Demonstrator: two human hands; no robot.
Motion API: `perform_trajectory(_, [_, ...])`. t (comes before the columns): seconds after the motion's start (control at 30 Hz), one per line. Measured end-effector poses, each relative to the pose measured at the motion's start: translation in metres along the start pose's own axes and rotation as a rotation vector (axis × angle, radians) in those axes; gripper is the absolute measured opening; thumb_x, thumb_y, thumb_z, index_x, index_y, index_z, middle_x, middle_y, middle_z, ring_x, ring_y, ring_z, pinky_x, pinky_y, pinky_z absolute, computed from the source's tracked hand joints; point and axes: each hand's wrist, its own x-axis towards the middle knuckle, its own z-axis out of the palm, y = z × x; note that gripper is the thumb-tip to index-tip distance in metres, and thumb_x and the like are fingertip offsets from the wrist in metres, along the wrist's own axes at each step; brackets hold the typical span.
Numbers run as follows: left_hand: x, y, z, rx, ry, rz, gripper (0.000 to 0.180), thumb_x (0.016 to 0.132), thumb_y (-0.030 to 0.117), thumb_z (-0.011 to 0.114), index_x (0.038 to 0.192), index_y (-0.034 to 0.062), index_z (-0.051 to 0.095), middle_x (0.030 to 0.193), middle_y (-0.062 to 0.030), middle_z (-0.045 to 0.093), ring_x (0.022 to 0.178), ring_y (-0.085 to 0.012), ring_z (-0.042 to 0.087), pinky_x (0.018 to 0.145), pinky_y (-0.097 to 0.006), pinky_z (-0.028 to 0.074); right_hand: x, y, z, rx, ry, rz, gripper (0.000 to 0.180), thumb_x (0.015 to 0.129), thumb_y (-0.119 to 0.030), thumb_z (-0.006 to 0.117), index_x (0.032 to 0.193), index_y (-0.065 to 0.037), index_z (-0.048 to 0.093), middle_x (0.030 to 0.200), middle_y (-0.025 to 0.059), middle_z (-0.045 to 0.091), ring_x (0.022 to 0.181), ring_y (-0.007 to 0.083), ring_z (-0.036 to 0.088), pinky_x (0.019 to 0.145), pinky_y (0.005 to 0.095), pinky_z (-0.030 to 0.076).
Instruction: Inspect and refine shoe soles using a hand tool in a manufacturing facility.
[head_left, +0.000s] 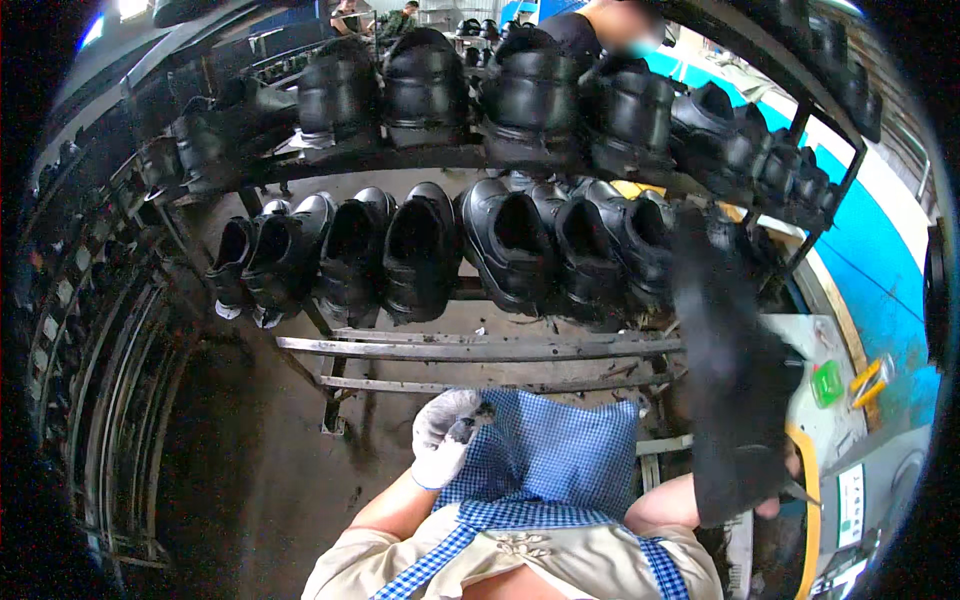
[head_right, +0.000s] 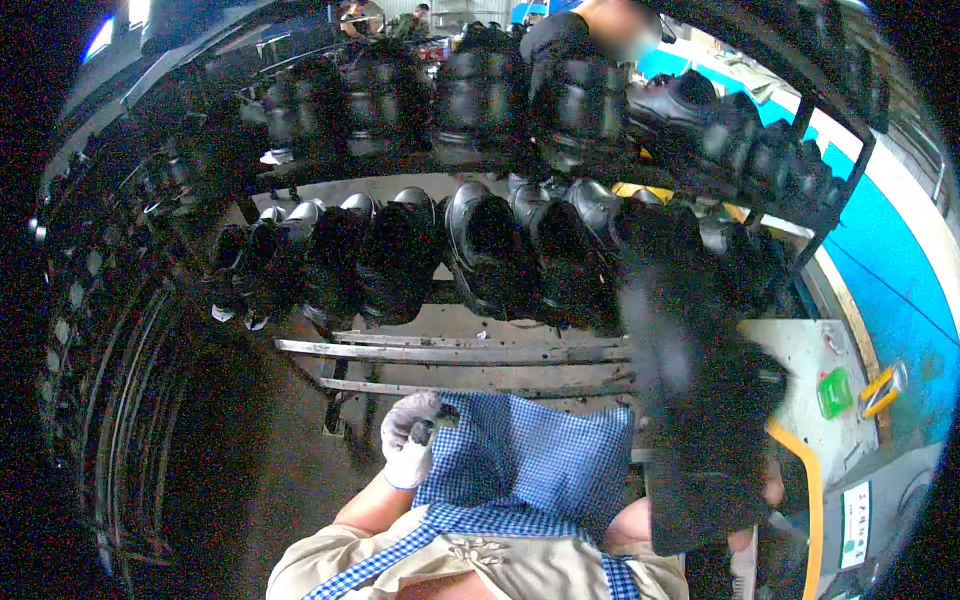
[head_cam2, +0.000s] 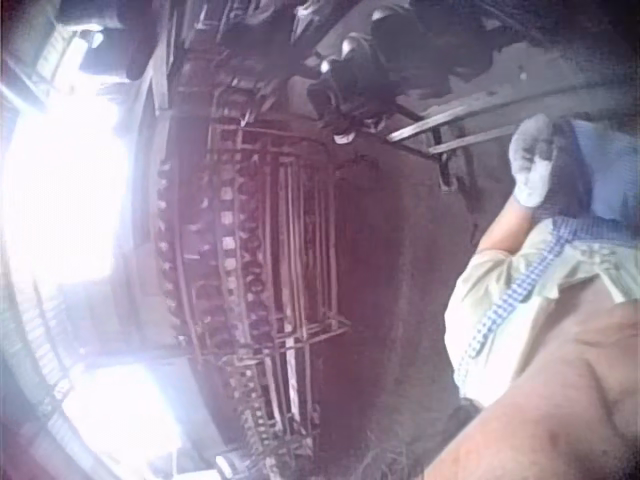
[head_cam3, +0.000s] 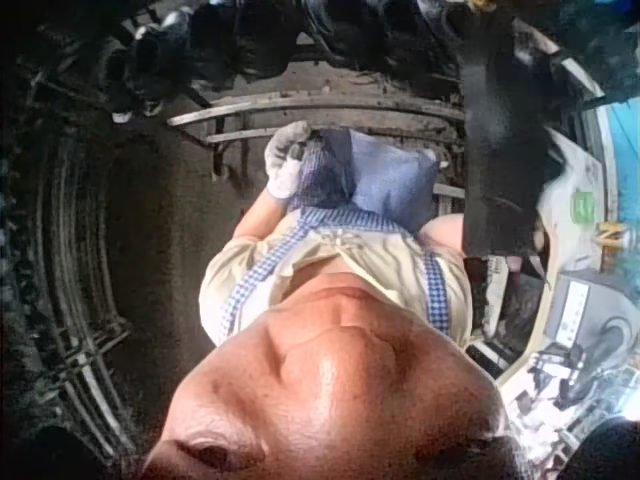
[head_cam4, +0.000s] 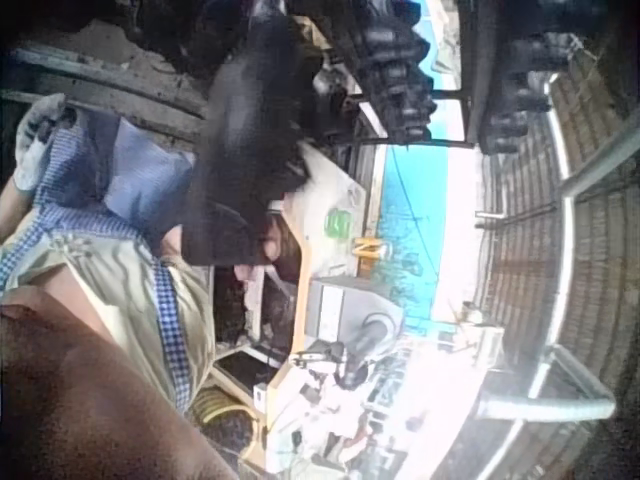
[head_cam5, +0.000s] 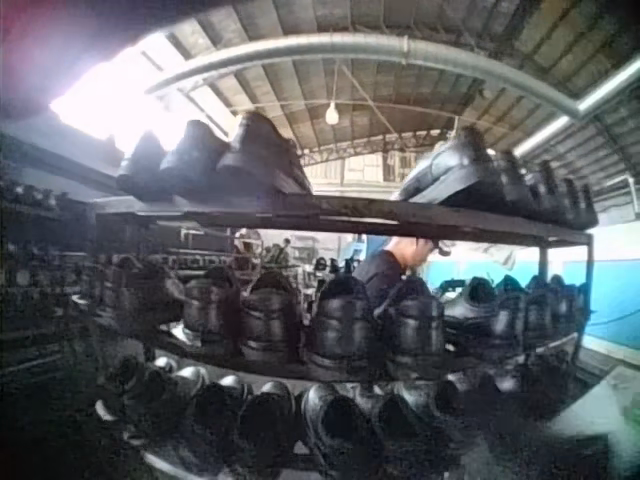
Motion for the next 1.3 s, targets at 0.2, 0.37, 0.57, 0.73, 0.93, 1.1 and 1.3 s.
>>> perform_trajectory(0.2, [0.039, 0.025, 0.029, 0.437, -0.534, 0.256, 0.043, 0.079, 0.024, 0.066, 0.114, 0.0012, 0.056, 0.108, -0.0176, 0.06, 0.095, -0.0313, 0.059, 0.085, -0.04, 0.045, -0.005, 0.007, 0.09, -0.337, 0.594, 0.558, 0.03, 0.07, -0.027, 0.079, 0.083, -0.008, 0.061, 0.089, 0.0063, 0.062, 0.075, 0.021, 0.058, 0.069, 0.0383, 0.046])
perform_trajectory(0.37, [0.056, 0.015, 0.061, 0.701, -0.806, 0.122, 0.04, 0.074, 0.03, 0.068, 0.102, 0.0026, 0.059, 0.1, -0.015, 0.061, 0.092, -0.0311, 0.059, 0.081, -0.038, 0.046, -0.037, 0.083, 0.062, 0.045, -0.248, 1.201, 0.025, 0.072, -0.01, 0.077, 0.092, -0.004, 0.063, 0.092, 0.0024, 0.063, 0.085, 0.0121, 0.058, 0.079, 0.0271, 0.046])
perform_trajectory(0.57, [0.053, -0.011, 0.047, 0.003, -0.442, -0.499, 0.017, 0.083, 0.006, 0.062, 0.098, -0.0038, 0.061, 0.089, -0.0058, 0.06, 0.088, -0.0128, 0.057, 0.075, -0.026, 0.049, -0.048, 0.125, 0.088, -0.146, 0.19, 1.28, 0.028, 0.08, -0.009, 0.071, 0.106, -0.003, 0.065, 0.088, -0.0016, 0.057, 0.068, 0.0042, 0.049, 0.06, 0.019, 0.041])
perform_trajectory(0.73, [0.042, -0.012, 0.05, 0.036, -0.147, -0.41, 0.029, 0.084, 0.007, 0.063, 0.111, -0.0027, 0.058, 0.115, -0.0085, 0.059, 0.099, -0.0153, 0.057, 0.09, -0.028, 0.044, -0.057, 0.109, 0.092, -0.203, 0.103, 1.159, 0.048, 0.075, -0.008, 0.074, 0.12, -0.007, 0.06, 0.09, -0.002, 0.052, 0.062, 0.0019, 0.041, 0.051, 0.0172, 0.033])
perform_trajectory(0.93, [0.03, -0.026, 0.041, -0.147, -0.14, -0.609, 0.043, 0.085, 0.014, 0.062, 0.124, -0.0003, 0.051, 0.119, -0.0075, 0.057, 0.105, -0.0158, 0.054, 0.093, -0.028, 0.042, -0.045, 0.098, 0.097, -0.285, -0.022, 1.055, 0.051, 0.074, -0.008, 0.076, 0.121, -0.001, 0.058, 0.089, 0.0016, 0.05, 0.072, 0.0086, 0.046, 0.057, 0.0204, 0.037])
perform_trajectory(1.1, [0.031, -0.008, 0.057, 0.044, -0.313, -0.511, 0.038, 0.089, 0.015, 0.057, 0.124, 0.0005, 0.051, 0.115, -0.0077, 0.059, 0.106, -0.0152, 0.055, 0.091, -0.03, 0.044, -0.026, 0.092, 0.092, -0.486, -0.203, 0.933, 0.035, 0.07, -0.003, 0.077, 0.105, -0.006, 0.069, 0.086, 0.0035, 0.057, 0.06, 0.0094, 0.05, 0.053, 0.0201, 0.041])
perform_trajectory(1.3, [0.036, -0.01, 0.055, 0.385, -0.401, -0.247, 0.031, 0.086, 0.011, 0.059, 0.116, 0.0028, 0.057, 0.11, -0.0111, 0.062, 0.098, -0.0218, 0.059, 0.086, -0.031, 0.046, -0.012, 0.087, 0.1, -0.804, -0.467, 0.589, 0.023, 0.068, -0.003, 0.075, 0.09, -0.005, 0.068, 0.085, 0.0067, 0.058, 0.06, 0.0206, 0.061, 0.048, 0.0311, 0.049])
